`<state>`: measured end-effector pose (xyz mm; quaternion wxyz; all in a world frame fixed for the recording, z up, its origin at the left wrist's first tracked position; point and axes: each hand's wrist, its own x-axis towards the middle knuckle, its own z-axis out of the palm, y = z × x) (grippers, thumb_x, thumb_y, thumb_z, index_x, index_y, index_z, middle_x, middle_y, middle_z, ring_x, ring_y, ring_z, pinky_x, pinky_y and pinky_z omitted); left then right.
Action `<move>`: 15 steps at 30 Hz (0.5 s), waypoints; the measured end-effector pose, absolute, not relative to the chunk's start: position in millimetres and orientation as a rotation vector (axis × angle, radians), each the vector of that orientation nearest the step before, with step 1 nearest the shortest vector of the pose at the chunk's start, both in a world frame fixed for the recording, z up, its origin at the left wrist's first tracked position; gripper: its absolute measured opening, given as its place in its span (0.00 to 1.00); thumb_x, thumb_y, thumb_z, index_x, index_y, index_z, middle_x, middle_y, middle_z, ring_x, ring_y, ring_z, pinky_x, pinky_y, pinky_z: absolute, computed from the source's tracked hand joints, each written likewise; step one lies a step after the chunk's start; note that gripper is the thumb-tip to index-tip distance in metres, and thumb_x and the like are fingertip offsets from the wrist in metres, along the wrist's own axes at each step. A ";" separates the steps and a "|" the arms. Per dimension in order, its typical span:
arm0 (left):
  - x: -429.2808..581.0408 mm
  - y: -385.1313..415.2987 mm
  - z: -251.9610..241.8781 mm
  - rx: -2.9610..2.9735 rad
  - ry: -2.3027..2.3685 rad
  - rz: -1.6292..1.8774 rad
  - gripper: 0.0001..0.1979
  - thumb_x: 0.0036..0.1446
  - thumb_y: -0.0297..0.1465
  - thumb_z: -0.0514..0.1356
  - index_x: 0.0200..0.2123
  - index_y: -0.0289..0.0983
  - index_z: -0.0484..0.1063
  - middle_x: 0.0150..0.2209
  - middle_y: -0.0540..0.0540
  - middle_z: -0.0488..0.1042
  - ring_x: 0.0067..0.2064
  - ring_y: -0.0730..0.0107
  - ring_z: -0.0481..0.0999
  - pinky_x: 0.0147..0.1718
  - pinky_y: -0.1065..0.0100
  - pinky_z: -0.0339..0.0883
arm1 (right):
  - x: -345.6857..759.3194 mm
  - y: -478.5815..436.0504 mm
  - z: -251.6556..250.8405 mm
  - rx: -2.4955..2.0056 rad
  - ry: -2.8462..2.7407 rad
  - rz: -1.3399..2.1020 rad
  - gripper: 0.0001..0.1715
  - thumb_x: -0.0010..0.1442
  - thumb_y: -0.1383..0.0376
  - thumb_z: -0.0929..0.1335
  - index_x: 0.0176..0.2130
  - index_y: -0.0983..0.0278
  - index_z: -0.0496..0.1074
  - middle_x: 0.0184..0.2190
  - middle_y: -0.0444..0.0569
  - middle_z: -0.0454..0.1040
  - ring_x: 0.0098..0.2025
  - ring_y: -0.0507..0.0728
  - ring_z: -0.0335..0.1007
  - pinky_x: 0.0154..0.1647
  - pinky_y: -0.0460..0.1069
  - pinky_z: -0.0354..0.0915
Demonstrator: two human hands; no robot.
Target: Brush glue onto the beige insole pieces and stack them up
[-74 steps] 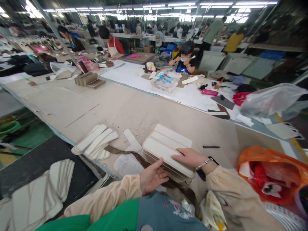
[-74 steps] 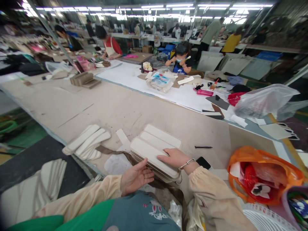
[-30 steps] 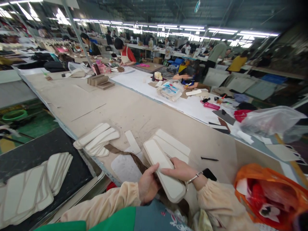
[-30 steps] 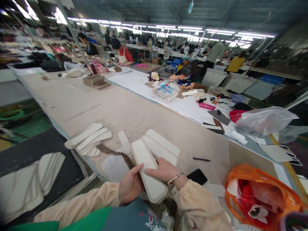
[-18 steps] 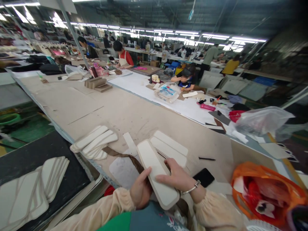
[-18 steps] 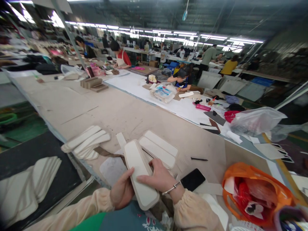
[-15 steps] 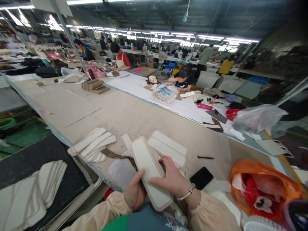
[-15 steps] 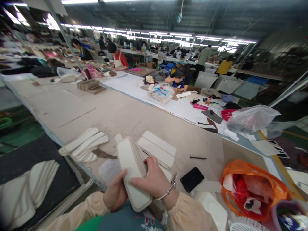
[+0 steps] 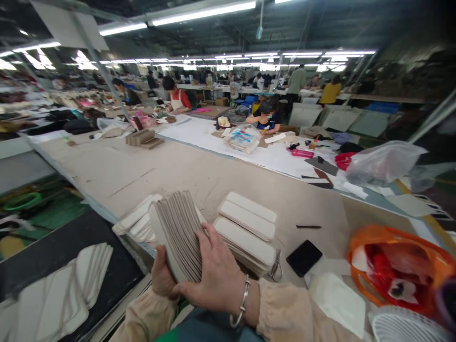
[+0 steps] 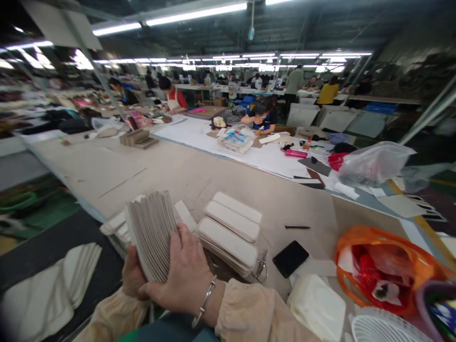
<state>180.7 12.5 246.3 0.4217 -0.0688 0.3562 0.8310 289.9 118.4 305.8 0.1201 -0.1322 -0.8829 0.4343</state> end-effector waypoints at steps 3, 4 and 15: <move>182.7 2.8 256.4 -0.123 0.863 2.037 0.37 0.50 0.58 0.54 0.54 0.38 0.69 0.50 0.40 0.76 0.60 0.45 0.65 0.59 0.49 0.59 | 297.6 118.0 310.2 -0.318 -2.524 1.364 0.58 0.47 0.48 0.73 0.66 0.61 0.47 0.68 0.57 0.44 0.68 0.70 0.40 0.66 0.65 0.46; 183.9 0.9 260.7 -0.100 0.863 2.047 0.37 0.51 0.58 0.53 0.54 0.37 0.70 0.51 0.39 0.75 0.60 0.44 0.65 0.60 0.49 0.58 | 299.7 119.7 312.2 -0.301 -2.498 1.412 0.56 0.49 0.49 0.72 0.67 0.61 0.46 0.67 0.57 0.46 0.67 0.69 0.42 0.65 0.65 0.48; 185.1 1.0 289.6 0.486 0.340 2.018 0.35 0.60 0.53 0.44 0.54 0.31 0.70 0.53 0.35 0.73 0.60 0.45 0.65 0.60 0.47 0.52 | 309.2 138.7 352.9 -0.354 -2.170 1.813 0.41 0.59 0.53 0.68 0.65 0.63 0.52 0.55 0.58 0.64 0.47 0.57 0.68 0.40 0.50 0.73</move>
